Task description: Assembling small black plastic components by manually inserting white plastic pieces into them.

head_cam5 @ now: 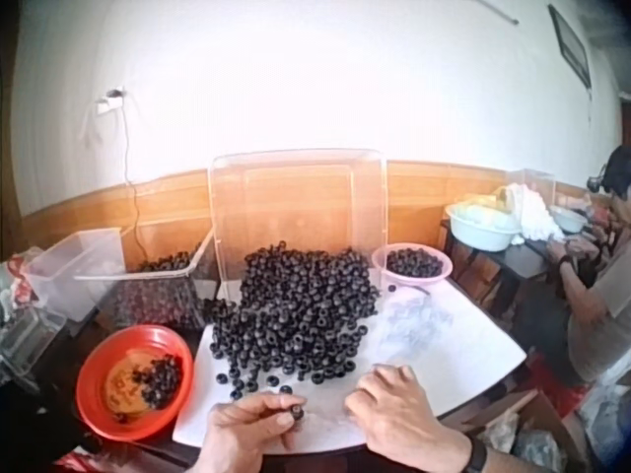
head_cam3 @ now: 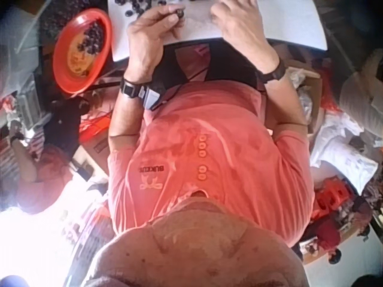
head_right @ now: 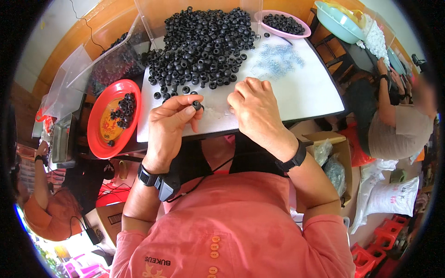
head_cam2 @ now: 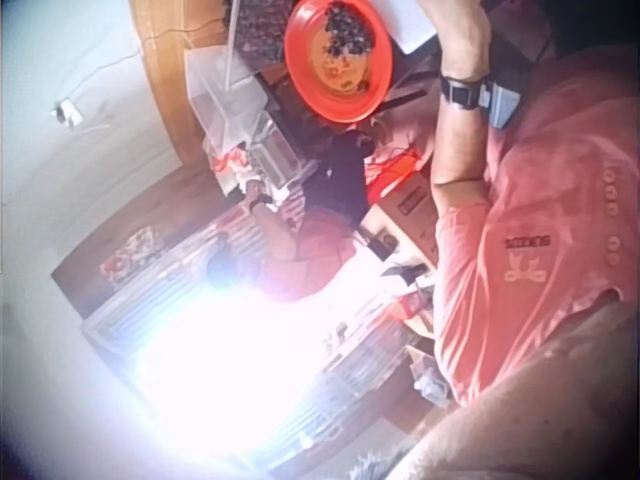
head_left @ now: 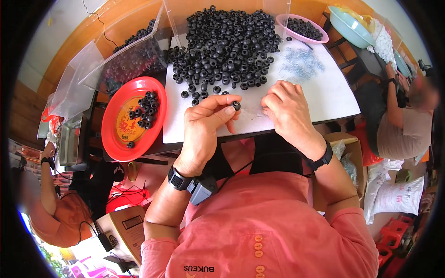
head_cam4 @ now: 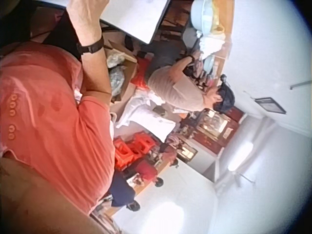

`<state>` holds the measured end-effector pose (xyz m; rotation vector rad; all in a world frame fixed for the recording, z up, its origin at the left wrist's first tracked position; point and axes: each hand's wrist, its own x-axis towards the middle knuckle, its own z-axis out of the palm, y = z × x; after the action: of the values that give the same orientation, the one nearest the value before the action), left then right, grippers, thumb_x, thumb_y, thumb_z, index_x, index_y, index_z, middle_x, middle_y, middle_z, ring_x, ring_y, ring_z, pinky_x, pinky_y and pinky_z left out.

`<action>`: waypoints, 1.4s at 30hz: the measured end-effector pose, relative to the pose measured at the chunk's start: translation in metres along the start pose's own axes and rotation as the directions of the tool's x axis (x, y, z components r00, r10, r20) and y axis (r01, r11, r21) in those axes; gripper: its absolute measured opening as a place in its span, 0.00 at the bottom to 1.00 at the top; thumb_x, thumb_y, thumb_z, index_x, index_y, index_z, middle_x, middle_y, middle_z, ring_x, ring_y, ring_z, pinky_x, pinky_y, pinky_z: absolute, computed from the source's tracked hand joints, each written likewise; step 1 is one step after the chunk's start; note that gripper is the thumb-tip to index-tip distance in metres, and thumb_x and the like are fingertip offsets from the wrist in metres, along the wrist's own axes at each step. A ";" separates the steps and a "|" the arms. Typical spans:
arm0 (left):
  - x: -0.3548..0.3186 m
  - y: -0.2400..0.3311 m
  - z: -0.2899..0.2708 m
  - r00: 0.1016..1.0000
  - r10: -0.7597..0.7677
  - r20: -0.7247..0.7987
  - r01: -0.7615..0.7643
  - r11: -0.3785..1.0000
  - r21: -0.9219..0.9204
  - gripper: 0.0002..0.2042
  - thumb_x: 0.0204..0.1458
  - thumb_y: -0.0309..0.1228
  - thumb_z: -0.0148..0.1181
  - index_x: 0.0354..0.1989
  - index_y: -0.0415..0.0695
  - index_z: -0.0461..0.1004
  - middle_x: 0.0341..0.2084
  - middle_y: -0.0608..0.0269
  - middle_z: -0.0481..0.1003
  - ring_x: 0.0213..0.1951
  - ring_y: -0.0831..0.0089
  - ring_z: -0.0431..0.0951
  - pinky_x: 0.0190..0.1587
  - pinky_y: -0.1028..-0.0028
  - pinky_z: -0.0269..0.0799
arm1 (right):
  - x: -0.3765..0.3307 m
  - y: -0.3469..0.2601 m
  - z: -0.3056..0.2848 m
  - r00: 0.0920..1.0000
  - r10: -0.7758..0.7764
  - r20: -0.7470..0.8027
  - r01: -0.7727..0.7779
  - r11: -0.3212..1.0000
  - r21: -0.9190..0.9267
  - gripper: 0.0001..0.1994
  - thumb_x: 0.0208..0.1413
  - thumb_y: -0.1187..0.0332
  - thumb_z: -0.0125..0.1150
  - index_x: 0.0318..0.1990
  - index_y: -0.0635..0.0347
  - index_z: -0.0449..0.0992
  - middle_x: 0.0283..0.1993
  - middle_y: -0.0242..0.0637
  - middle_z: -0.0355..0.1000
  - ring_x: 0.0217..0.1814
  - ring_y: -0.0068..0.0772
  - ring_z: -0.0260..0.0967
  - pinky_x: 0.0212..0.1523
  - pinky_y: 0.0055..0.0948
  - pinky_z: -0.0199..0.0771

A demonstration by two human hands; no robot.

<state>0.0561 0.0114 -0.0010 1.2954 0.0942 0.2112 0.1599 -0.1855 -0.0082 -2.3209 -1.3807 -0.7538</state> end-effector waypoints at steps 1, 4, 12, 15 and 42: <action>-0.002 0.001 0.001 1.000 -0.002 0.002 0.002 0.999 -0.042 0.11 0.60 0.23 0.58 0.49 0.32 0.78 0.33 0.57 0.79 0.34 0.73 0.77 0.33 0.76 0.72 | 0.000 -0.001 -0.003 0.999 0.031 -0.014 -0.030 0.998 0.048 0.05 0.46 0.71 0.66 0.29 0.56 0.76 0.36 0.33 0.69 0.46 0.40 0.65 0.44 0.40 0.61; -0.006 0.002 -0.006 1.000 -0.002 -0.015 0.000 0.991 -0.135 0.10 0.60 0.22 0.58 0.48 0.33 0.78 0.32 0.58 0.79 0.34 0.74 0.78 0.32 0.75 0.74 | -0.001 0.001 -0.004 0.994 0.101 -0.033 -0.099 0.994 0.051 0.05 0.46 0.70 0.68 0.30 0.55 0.76 0.36 0.33 0.69 0.46 0.40 0.66 0.44 0.40 0.61; -0.026 0.002 -0.030 0.990 0.070 -0.119 -0.094 0.972 -0.214 0.10 0.60 0.27 0.59 0.45 0.33 0.75 0.36 0.55 0.78 0.35 0.68 0.78 0.34 0.72 0.73 | 0.016 -0.006 -0.007 0.970 0.196 -0.141 -0.172 0.971 0.163 0.04 0.47 0.71 0.67 0.29 0.53 0.77 0.32 0.32 0.71 0.41 0.40 0.69 0.42 0.41 0.63; -0.026 0.000 -0.029 0.990 0.086 -0.111 -0.106 0.976 -0.188 0.10 0.60 0.27 0.59 0.46 0.33 0.75 0.35 0.55 0.78 0.34 0.69 0.77 0.35 0.73 0.73 | 0.030 -0.022 0.003 0.974 0.181 -0.136 -0.154 0.970 0.186 0.04 0.48 0.72 0.66 0.29 0.53 0.76 0.30 0.31 0.70 0.39 0.40 0.70 0.40 0.40 0.64; -0.027 -0.002 -0.034 0.998 0.035 -0.050 -0.045 0.975 -0.218 0.08 0.59 0.23 0.60 0.45 0.32 0.76 0.34 0.59 0.78 0.35 0.73 0.78 0.38 0.74 0.76 | 0.073 -0.024 0.000 0.932 0.050 0.359 -0.002 0.991 -0.134 0.03 0.54 0.70 0.59 0.32 0.58 0.75 0.30 0.42 0.78 0.32 0.51 0.77 0.31 0.48 0.73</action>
<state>0.0234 0.0376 -0.0140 1.0737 0.0814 0.2785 0.1675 -0.1228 0.0360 -2.6794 -1.4801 -0.4316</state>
